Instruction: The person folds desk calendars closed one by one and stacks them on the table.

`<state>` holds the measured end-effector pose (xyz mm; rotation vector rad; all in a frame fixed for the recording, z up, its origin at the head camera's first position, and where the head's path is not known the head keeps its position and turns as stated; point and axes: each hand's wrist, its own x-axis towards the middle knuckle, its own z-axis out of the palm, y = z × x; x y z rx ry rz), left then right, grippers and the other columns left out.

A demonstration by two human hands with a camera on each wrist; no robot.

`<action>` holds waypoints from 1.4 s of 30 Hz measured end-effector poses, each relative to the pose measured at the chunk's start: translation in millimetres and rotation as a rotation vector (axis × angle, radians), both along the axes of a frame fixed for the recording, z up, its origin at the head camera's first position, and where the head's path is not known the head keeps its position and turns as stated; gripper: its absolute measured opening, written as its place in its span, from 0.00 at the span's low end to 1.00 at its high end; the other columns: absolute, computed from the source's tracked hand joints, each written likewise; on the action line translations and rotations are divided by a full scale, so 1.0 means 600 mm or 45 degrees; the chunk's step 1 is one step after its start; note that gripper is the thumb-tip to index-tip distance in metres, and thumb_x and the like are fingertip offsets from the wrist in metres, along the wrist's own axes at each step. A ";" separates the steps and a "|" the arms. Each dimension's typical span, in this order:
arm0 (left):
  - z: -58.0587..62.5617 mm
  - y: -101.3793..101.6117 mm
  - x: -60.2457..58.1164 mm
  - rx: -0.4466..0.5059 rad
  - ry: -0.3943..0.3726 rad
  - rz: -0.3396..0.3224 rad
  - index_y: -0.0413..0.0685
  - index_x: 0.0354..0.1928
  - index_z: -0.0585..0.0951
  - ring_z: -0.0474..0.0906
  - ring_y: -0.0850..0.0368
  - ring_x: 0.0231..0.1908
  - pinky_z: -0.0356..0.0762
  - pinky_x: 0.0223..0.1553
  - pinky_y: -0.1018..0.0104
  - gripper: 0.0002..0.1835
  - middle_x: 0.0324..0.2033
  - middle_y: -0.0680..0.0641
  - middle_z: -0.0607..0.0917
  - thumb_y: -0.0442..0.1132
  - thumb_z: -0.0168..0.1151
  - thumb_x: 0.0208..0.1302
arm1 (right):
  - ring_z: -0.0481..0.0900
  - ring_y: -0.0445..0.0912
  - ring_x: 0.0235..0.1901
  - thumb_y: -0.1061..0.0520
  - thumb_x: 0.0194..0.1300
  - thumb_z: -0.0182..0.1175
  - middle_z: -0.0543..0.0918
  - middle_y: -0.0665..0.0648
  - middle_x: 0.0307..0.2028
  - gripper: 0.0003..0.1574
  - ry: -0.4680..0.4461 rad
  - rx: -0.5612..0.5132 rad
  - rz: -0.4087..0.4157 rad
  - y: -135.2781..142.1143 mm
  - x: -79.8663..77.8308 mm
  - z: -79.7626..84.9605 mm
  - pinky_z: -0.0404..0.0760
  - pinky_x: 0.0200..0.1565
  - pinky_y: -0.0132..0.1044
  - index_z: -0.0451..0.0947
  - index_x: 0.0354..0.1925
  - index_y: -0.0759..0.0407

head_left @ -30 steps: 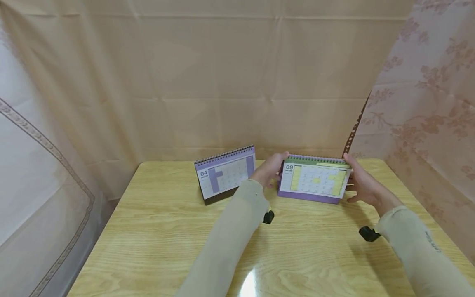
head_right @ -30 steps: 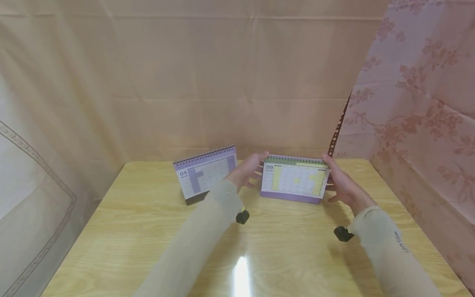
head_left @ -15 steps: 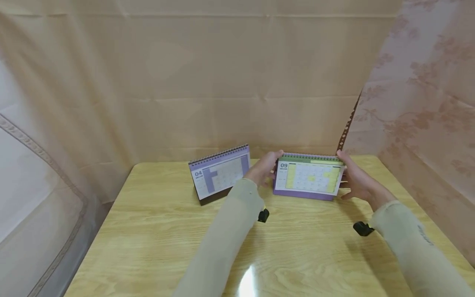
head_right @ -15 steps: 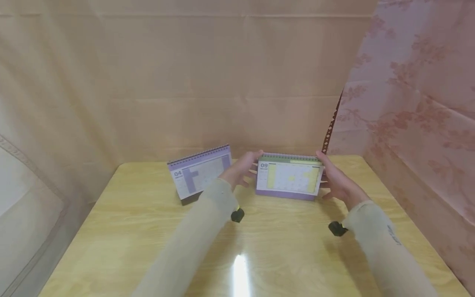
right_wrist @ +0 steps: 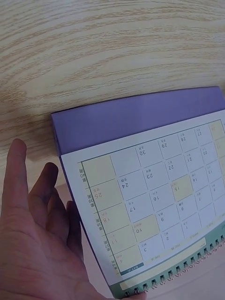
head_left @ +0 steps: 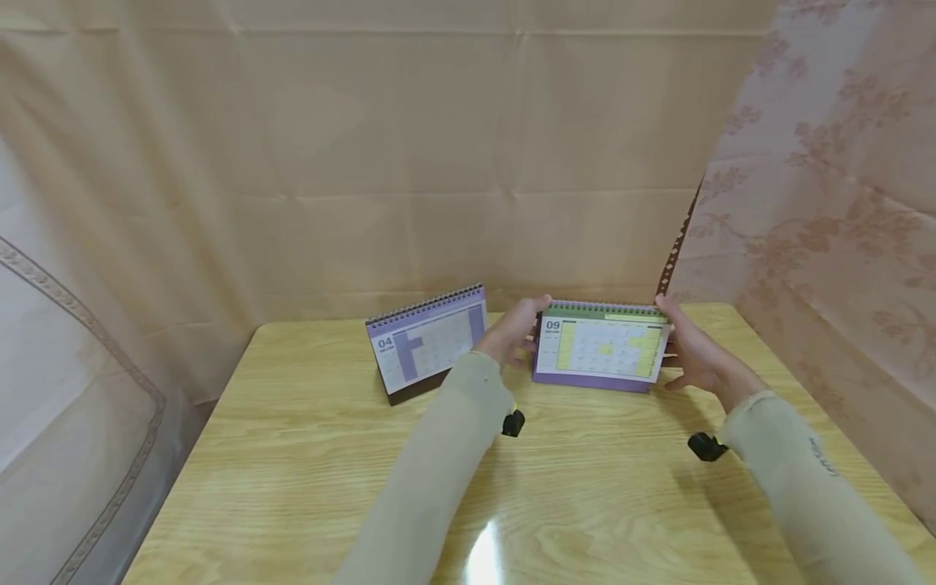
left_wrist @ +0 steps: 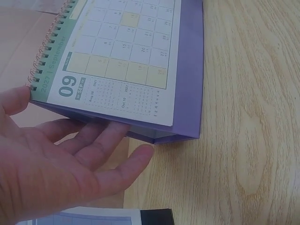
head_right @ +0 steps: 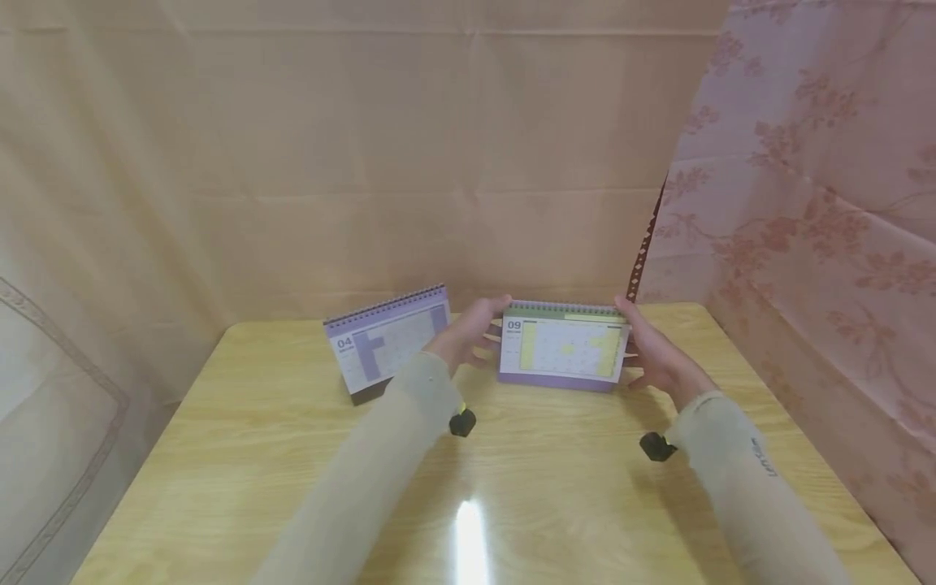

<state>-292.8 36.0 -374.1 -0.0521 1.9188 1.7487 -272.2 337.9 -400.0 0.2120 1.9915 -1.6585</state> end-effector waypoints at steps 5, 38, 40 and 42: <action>0.000 0.001 0.000 0.023 -0.005 0.021 0.51 0.45 0.82 0.73 0.39 0.56 0.58 0.64 0.33 0.25 0.51 0.42 0.79 0.63 0.47 0.74 | 0.41 0.72 0.74 0.11 0.61 0.26 0.53 0.76 0.69 0.71 0.000 0.024 0.008 0.002 -0.002 0.001 0.50 0.61 0.82 0.54 0.68 0.72; -0.006 0.021 -0.007 0.050 0.001 0.122 0.51 0.43 0.81 0.74 0.45 0.48 0.66 0.61 0.37 0.20 0.43 0.45 0.79 0.59 0.52 0.73 | 0.42 0.71 0.74 0.19 0.70 0.37 0.50 0.71 0.71 0.50 0.138 -0.036 -0.066 0.011 0.002 0.002 0.53 0.60 0.81 0.54 0.69 0.54; -0.006 0.020 -0.008 0.057 0.001 0.123 0.51 0.43 0.82 0.74 0.45 0.49 0.66 0.61 0.37 0.20 0.44 0.45 0.78 0.59 0.53 0.73 | 0.44 0.69 0.73 0.20 0.70 0.38 0.53 0.69 0.68 0.46 0.142 -0.040 -0.073 0.011 0.001 0.003 0.55 0.60 0.81 0.56 0.66 0.52; -0.006 0.019 -0.008 0.062 0.003 0.124 0.52 0.46 0.82 0.74 0.44 0.51 0.65 0.61 0.36 0.19 0.46 0.45 0.78 0.58 0.53 0.73 | 0.47 0.68 0.71 0.20 0.70 0.39 0.56 0.67 0.66 0.43 0.144 -0.044 -0.080 0.011 0.002 0.004 0.56 0.60 0.80 0.59 0.63 0.50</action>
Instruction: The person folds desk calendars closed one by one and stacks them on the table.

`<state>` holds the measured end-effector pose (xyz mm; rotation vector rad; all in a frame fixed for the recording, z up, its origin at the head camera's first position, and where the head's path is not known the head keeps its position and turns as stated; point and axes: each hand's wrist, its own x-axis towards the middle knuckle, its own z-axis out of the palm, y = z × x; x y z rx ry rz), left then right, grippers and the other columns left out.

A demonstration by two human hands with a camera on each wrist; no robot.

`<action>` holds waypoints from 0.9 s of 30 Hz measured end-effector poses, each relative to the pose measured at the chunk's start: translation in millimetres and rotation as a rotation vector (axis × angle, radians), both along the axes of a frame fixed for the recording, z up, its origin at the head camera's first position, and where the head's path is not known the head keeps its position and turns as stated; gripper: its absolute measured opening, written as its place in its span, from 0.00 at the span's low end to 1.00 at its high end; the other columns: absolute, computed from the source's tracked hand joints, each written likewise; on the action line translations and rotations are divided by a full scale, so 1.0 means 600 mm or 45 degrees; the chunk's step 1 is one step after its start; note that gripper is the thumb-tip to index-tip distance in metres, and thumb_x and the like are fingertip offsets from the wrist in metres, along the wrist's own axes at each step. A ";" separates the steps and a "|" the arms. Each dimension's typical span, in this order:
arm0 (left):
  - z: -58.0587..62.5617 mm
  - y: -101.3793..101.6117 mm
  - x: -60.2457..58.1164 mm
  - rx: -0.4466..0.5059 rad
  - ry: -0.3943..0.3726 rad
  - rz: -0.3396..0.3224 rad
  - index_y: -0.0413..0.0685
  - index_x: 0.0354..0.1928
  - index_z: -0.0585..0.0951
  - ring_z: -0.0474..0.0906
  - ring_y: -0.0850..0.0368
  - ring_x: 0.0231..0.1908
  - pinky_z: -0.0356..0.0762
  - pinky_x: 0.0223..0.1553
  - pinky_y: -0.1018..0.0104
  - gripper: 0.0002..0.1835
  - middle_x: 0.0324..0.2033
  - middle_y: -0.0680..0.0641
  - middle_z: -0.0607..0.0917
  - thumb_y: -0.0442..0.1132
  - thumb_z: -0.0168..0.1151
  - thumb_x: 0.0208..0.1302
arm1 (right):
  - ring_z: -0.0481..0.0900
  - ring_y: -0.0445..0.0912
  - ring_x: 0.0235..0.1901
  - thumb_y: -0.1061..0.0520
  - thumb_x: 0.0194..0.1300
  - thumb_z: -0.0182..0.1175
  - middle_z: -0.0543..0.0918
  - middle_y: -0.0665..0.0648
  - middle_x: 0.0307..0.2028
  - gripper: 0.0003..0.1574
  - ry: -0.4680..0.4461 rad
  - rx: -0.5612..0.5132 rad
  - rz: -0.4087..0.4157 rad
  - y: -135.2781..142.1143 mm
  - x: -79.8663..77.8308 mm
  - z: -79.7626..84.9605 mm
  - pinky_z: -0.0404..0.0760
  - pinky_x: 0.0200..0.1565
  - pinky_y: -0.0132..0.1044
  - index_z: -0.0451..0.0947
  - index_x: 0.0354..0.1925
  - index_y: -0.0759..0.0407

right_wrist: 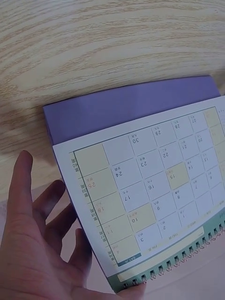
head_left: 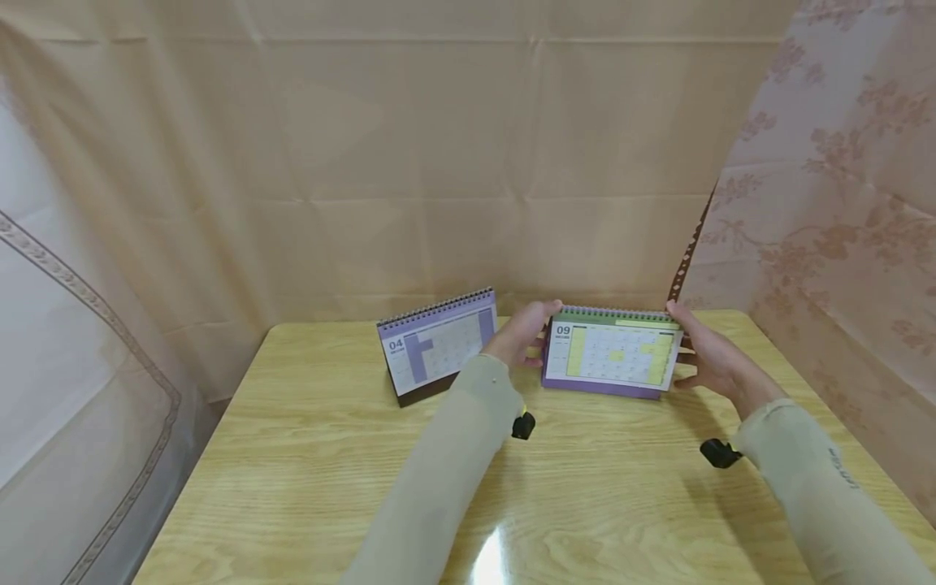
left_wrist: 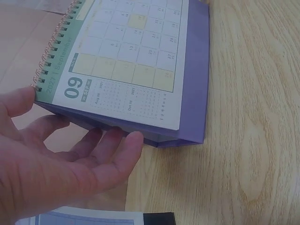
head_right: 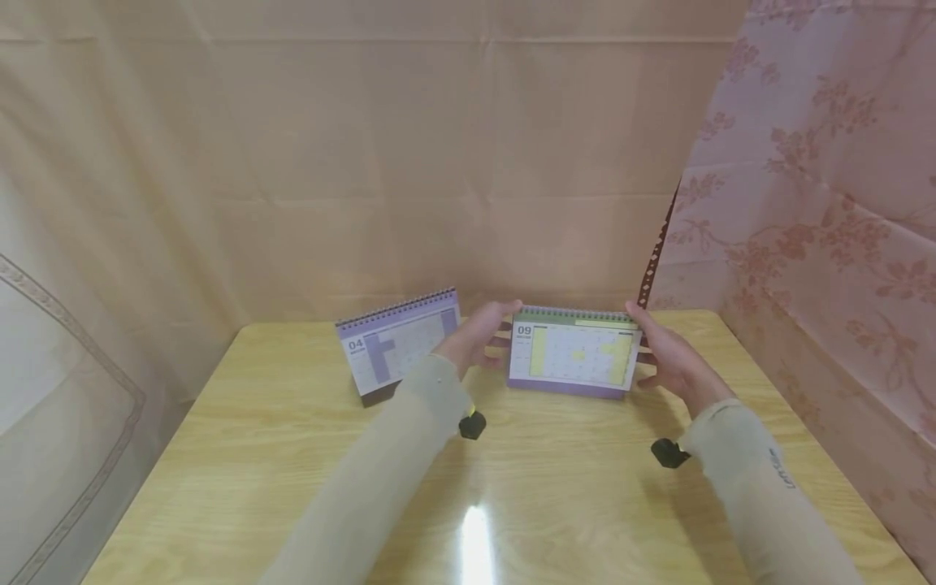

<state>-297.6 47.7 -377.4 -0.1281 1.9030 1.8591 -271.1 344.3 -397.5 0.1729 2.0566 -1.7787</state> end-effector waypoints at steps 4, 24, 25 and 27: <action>0.000 0.002 -0.002 0.002 0.007 0.017 0.55 0.63 0.79 0.73 0.42 0.55 0.65 0.61 0.36 0.23 0.51 0.46 0.78 0.57 0.53 0.73 | 0.53 0.65 0.67 0.20 0.70 0.42 0.58 0.65 0.62 0.40 0.021 -0.004 -0.015 0.000 0.001 0.002 0.61 0.60 0.76 0.61 0.60 0.47; 0.009 0.014 0.003 -0.020 0.042 0.125 0.65 0.73 0.71 0.72 0.44 0.62 0.65 0.63 0.36 0.26 0.48 0.50 0.83 0.51 0.53 0.76 | 0.75 0.41 0.50 0.31 0.76 0.45 0.73 0.47 0.52 0.22 0.086 -0.090 0.006 0.007 0.004 0.023 0.68 0.61 0.58 0.71 0.55 0.39; 0.009 0.015 0.003 -0.019 0.046 0.123 0.65 0.73 0.71 0.71 0.44 0.64 0.65 0.63 0.36 0.25 0.49 0.49 0.84 0.51 0.53 0.77 | 0.76 0.41 0.50 0.30 0.76 0.45 0.73 0.47 0.51 0.22 0.089 -0.077 0.004 0.007 0.004 0.024 0.68 0.61 0.59 0.72 0.55 0.39; 0.011 0.017 0.003 -0.016 0.048 0.124 0.66 0.73 0.71 0.68 0.43 0.68 0.65 0.63 0.35 0.24 0.54 0.49 0.83 0.50 0.52 0.78 | 0.76 0.41 0.50 0.30 0.76 0.45 0.74 0.47 0.51 0.22 0.094 -0.058 0.002 0.007 0.005 0.026 0.68 0.63 0.61 0.73 0.54 0.39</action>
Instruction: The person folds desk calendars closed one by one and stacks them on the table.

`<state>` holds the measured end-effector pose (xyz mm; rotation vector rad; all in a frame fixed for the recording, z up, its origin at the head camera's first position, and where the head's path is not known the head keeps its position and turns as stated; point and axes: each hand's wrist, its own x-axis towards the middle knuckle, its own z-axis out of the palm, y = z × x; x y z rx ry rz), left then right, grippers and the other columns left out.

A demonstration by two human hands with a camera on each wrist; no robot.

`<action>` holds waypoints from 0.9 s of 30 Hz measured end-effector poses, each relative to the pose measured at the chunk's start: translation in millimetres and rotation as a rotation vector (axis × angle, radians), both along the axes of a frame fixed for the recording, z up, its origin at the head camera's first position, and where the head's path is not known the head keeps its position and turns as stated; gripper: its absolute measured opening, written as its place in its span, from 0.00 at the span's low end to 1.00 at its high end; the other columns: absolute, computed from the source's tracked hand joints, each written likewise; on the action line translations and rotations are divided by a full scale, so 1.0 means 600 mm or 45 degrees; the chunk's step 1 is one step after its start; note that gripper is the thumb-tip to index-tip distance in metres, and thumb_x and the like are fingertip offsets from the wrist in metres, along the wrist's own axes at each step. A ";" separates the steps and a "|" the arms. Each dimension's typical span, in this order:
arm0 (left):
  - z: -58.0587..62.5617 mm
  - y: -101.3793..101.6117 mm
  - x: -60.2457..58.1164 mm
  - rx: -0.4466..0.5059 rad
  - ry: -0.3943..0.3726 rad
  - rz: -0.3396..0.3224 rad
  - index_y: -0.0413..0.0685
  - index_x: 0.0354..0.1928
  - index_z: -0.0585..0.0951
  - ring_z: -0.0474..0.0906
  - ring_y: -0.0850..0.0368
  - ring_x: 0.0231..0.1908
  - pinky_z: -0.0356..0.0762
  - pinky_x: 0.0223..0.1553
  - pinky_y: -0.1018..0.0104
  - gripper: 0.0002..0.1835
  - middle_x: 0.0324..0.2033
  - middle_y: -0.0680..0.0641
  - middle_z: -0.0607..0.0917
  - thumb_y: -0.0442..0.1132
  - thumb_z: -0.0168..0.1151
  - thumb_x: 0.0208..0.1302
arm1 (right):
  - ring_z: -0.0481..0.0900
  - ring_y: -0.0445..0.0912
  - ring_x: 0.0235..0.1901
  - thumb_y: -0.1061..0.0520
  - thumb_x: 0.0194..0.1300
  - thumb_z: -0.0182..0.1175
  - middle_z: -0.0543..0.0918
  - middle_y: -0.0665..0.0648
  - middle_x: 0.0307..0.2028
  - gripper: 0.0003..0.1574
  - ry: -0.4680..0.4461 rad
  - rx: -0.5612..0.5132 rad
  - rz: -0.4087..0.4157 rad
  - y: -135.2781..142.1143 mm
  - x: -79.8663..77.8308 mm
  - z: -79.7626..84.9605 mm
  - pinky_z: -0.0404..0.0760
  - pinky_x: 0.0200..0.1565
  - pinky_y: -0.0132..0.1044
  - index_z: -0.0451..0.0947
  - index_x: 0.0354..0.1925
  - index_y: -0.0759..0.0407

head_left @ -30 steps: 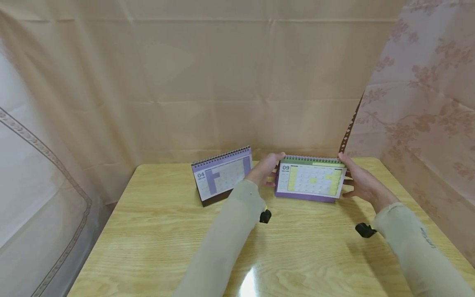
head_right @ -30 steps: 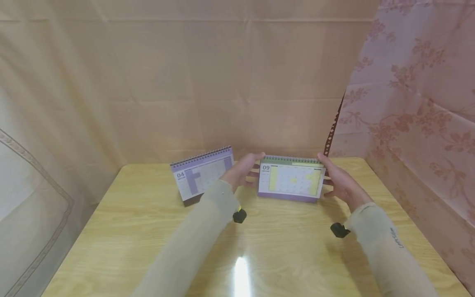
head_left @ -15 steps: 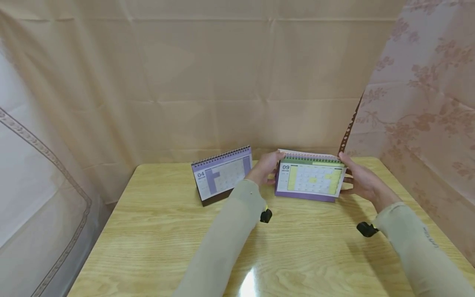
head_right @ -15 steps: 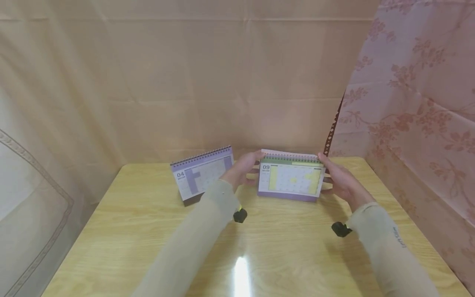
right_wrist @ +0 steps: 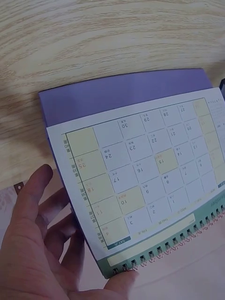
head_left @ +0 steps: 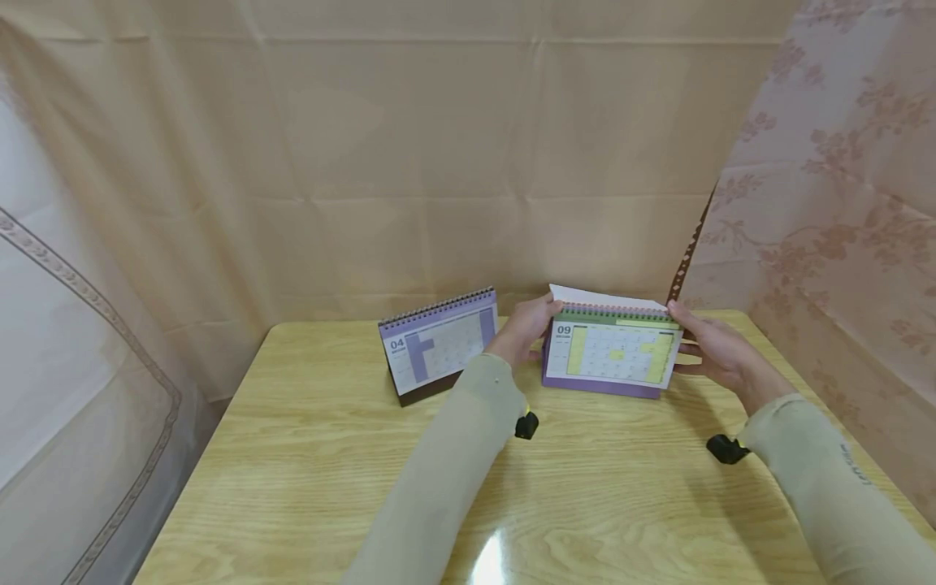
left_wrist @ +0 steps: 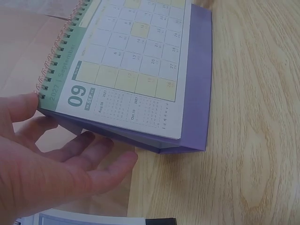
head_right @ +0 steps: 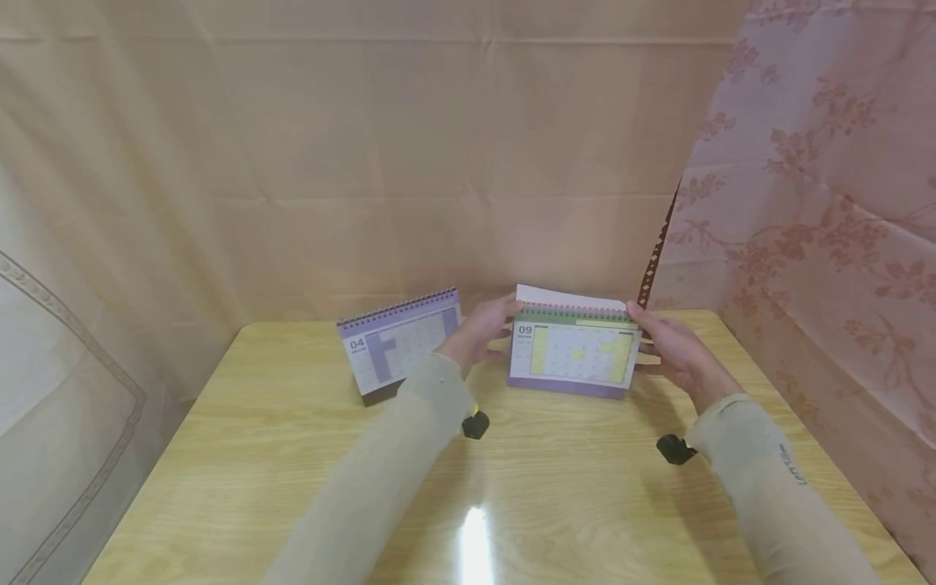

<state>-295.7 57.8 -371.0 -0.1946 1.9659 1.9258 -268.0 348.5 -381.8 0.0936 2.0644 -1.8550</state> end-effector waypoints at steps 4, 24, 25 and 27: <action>0.002 0.002 -0.001 -0.008 0.000 0.000 0.68 0.76 0.66 0.65 0.45 0.70 0.61 0.66 0.33 0.26 0.62 0.49 0.80 0.50 0.51 0.78 | 0.73 0.42 0.51 0.30 0.75 0.46 0.74 0.46 0.51 0.24 0.012 0.008 -0.010 -0.001 0.001 0.003 0.62 0.66 0.65 0.73 0.54 0.41; -0.003 0.001 -0.005 -0.012 0.002 0.045 0.55 0.59 0.83 0.76 0.51 0.51 0.68 0.62 0.37 0.17 0.43 0.49 0.86 0.50 0.55 0.76 | 0.72 0.42 0.49 0.38 0.74 0.55 0.82 0.41 0.41 0.18 0.060 -0.067 -0.089 -0.007 0.001 0.012 0.71 0.54 0.51 0.70 0.56 0.40; -0.002 0.000 -0.005 -0.013 -0.004 0.052 0.53 0.56 0.84 0.76 0.52 0.51 0.68 0.62 0.37 0.16 0.43 0.48 0.86 0.50 0.56 0.76 | 0.72 0.42 0.49 0.38 0.74 0.56 0.82 0.41 0.41 0.17 0.059 -0.069 -0.090 -0.007 0.000 0.012 0.73 0.53 0.49 0.71 0.55 0.41; 0.000 0.001 -0.004 -0.015 -0.017 0.063 0.51 0.50 0.85 0.76 0.52 0.51 0.68 0.62 0.38 0.15 0.43 0.48 0.86 0.50 0.57 0.75 | 0.72 0.42 0.48 0.38 0.74 0.55 0.81 0.41 0.41 0.17 0.058 -0.071 -0.089 -0.007 0.000 0.013 0.75 0.50 0.47 0.71 0.55 0.41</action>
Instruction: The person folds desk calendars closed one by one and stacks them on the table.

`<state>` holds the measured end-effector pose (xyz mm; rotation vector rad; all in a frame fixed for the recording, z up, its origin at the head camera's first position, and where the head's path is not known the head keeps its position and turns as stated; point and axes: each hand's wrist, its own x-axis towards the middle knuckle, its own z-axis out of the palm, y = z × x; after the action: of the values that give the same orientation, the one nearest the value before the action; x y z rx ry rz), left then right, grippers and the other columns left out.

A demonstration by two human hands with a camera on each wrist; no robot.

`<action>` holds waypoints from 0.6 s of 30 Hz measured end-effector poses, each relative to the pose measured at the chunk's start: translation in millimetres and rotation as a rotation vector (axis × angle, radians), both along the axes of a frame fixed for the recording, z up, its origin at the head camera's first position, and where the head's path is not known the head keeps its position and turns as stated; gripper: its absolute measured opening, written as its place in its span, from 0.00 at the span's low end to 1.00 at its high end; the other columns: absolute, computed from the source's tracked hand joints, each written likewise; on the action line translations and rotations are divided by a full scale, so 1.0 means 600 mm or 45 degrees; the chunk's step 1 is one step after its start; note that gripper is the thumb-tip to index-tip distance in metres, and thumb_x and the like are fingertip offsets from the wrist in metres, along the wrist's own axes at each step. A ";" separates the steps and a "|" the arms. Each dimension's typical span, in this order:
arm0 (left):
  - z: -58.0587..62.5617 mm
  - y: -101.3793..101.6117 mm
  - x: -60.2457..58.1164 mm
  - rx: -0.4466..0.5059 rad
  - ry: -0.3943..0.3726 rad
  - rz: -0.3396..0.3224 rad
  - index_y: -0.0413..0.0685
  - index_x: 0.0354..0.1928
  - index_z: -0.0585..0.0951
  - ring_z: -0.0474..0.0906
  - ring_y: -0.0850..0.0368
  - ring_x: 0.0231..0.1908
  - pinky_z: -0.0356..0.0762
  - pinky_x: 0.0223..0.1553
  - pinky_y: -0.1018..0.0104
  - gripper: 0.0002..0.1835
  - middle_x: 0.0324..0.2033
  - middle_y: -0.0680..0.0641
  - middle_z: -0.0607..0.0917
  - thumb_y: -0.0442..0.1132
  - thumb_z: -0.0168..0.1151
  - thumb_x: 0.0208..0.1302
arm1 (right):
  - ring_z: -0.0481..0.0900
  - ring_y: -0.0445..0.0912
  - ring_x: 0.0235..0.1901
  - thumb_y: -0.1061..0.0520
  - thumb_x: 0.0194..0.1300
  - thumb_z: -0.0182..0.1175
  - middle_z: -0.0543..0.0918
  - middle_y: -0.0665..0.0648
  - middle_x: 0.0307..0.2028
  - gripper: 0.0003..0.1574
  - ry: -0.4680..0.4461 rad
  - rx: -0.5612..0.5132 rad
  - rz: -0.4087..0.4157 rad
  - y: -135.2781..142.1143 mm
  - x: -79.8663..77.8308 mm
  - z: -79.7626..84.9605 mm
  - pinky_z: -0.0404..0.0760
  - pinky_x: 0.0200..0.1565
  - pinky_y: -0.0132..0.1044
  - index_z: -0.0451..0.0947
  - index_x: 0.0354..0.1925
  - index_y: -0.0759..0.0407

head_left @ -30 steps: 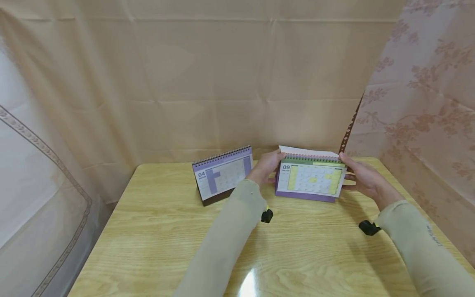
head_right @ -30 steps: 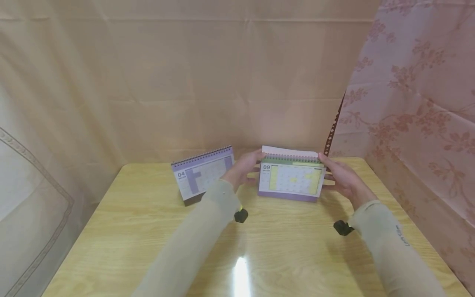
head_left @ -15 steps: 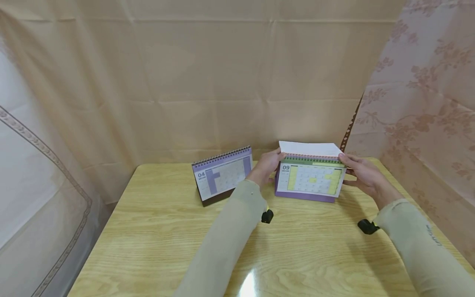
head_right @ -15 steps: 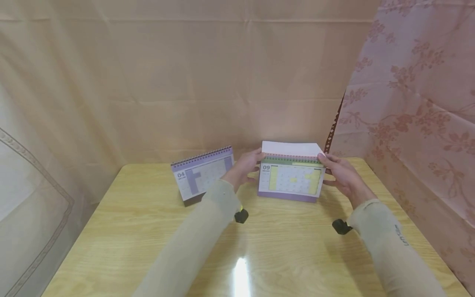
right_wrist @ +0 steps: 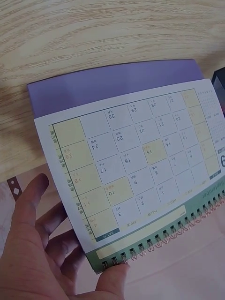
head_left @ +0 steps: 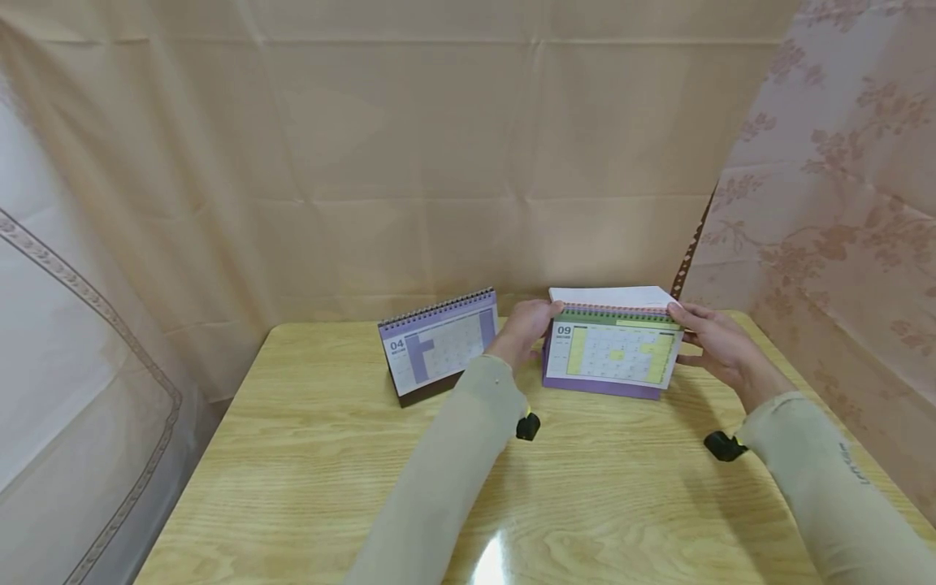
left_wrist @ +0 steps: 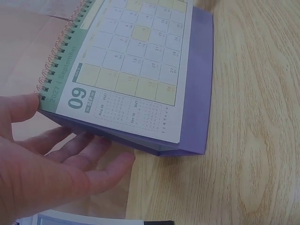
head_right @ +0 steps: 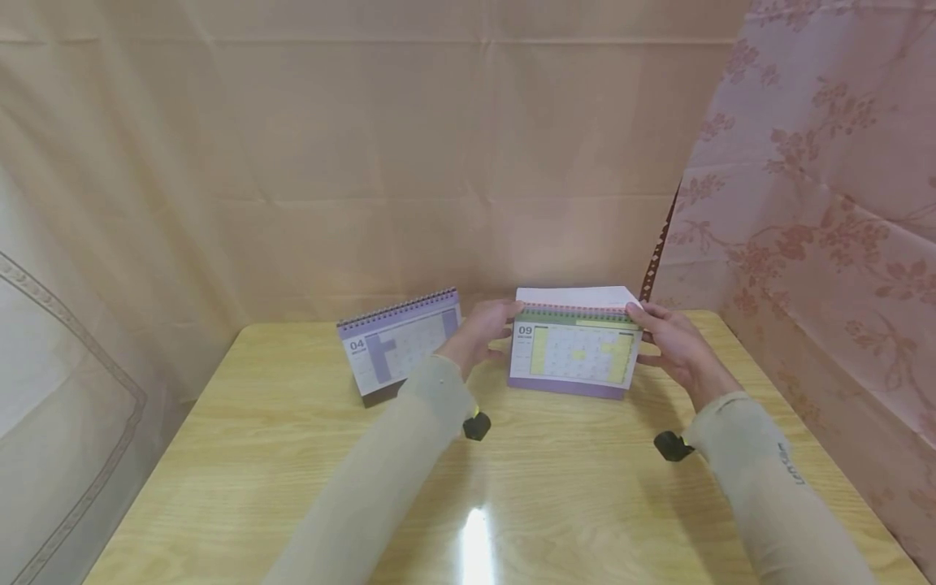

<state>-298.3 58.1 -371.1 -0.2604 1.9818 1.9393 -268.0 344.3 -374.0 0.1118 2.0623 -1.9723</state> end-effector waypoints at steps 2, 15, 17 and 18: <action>0.002 0.001 0.000 -0.002 -0.011 0.013 0.50 0.47 0.85 0.77 0.52 0.51 0.68 0.63 0.39 0.14 0.42 0.49 0.86 0.50 0.58 0.74 | 0.72 0.42 0.48 0.38 0.74 0.55 0.81 0.41 0.42 0.18 0.001 0.008 0.004 0.000 0.000 0.001 0.76 0.49 0.46 0.70 0.55 0.41; 0.005 0.004 0.001 -0.017 0.056 0.068 0.48 0.47 0.87 0.78 0.54 0.47 0.61 0.66 0.34 0.11 0.36 0.53 0.86 0.44 0.60 0.71 | 0.73 0.41 0.49 0.37 0.75 0.54 0.82 0.40 0.42 0.17 0.006 0.045 0.015 0.000 0.000 -0.002 0.72 0.55 0.52 0.72 0.54 0.41; 0.005 0.005 0.001 -0.011 0.048 0.071 0.49 0.47 0.87 0.79 0.54 0.47 0.60 0.66 0.34 0.11 0.36 0.53 0.87 0.44 0.61 0.71 | 0.73 0.41 0.48 0.37 0.75 0.53 0.82 0.40 0.42 0.15 0.002 0.045 0.018 0.000 -0.001 -0.001 0.73 0.54 0.52 0.77 0.50 0.41; 0.005 0.005 0.001 -0.009 0.044 0.075 0.49 0.47 0.87 0.79 0.54 0.47 0.60 0.66 0.34 0.11 0.36 0.53 0.87 0.44 0.61 0.71 | 0.73 0.42 0.48 0.38 0.75 0.53 0.82 0.41 0.42 0.14 0.000 0.045 0.019 0.001 -0.002 -0.001 0.72 0.55 0.53 0.78 0.48 0.41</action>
<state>-297.6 61.2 -368.1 -0.2920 2.0249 1.9857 -269.0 344.9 -374.7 0.1034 2.0928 -1.9277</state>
